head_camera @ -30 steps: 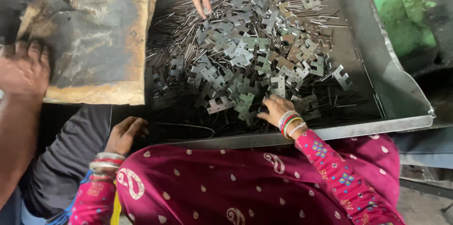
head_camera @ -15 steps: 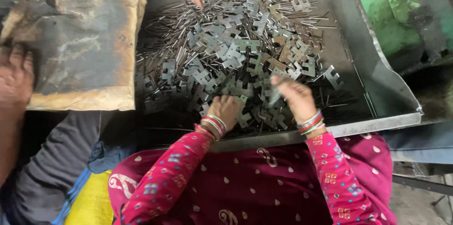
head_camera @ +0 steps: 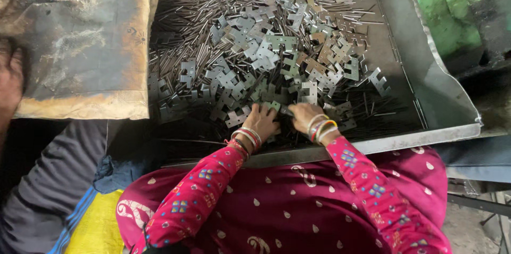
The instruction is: The person sorts small metal brackets and rods from a large bin, picking them up by hand and placing them into a separate container. The task involves repetitive picking and placing of similar metal components.
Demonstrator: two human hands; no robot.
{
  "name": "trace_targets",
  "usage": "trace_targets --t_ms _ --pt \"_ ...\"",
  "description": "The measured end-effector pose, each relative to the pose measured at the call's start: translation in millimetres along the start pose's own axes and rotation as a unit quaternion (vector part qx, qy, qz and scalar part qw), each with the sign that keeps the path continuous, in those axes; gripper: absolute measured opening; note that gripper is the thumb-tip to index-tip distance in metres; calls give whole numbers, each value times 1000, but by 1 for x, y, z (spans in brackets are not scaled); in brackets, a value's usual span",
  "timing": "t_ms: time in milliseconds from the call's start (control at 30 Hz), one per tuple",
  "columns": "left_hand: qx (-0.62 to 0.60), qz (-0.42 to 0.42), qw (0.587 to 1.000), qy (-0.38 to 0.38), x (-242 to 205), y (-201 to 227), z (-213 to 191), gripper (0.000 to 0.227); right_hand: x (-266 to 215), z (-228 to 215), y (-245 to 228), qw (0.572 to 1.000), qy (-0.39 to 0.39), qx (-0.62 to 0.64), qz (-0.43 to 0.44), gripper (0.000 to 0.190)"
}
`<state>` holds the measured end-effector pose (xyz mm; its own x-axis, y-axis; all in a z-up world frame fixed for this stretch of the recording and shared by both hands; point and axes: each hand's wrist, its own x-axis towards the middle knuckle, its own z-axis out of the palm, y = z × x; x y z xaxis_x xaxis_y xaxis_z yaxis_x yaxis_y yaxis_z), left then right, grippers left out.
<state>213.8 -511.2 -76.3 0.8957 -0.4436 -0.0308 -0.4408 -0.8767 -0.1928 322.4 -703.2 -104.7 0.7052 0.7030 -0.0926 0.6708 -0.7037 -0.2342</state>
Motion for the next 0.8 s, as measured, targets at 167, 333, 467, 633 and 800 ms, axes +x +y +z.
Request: trace_targets --t_ms 167,333,467,633,800 --pt "-22 -28 997 -63 -4 -4 -15 21 6 15 4 994 -4 -107 -20 20" --pt "-302 -134 944 -17 -7 -36 -24 24 11 1 0 997 -66 -39 -8 25" --pt "-567 -69 817 78 -15 -77 -37 23 4 -22 5 966 142 213 -22 14" --pt "-835 -149 512 138 -24 -98 -60 20 -31 -48 24 663 231 700 126 21" --pt "-814 -254 508 124 -6 -71 -68 35 -38 -58 6 509 45 831 218 33"
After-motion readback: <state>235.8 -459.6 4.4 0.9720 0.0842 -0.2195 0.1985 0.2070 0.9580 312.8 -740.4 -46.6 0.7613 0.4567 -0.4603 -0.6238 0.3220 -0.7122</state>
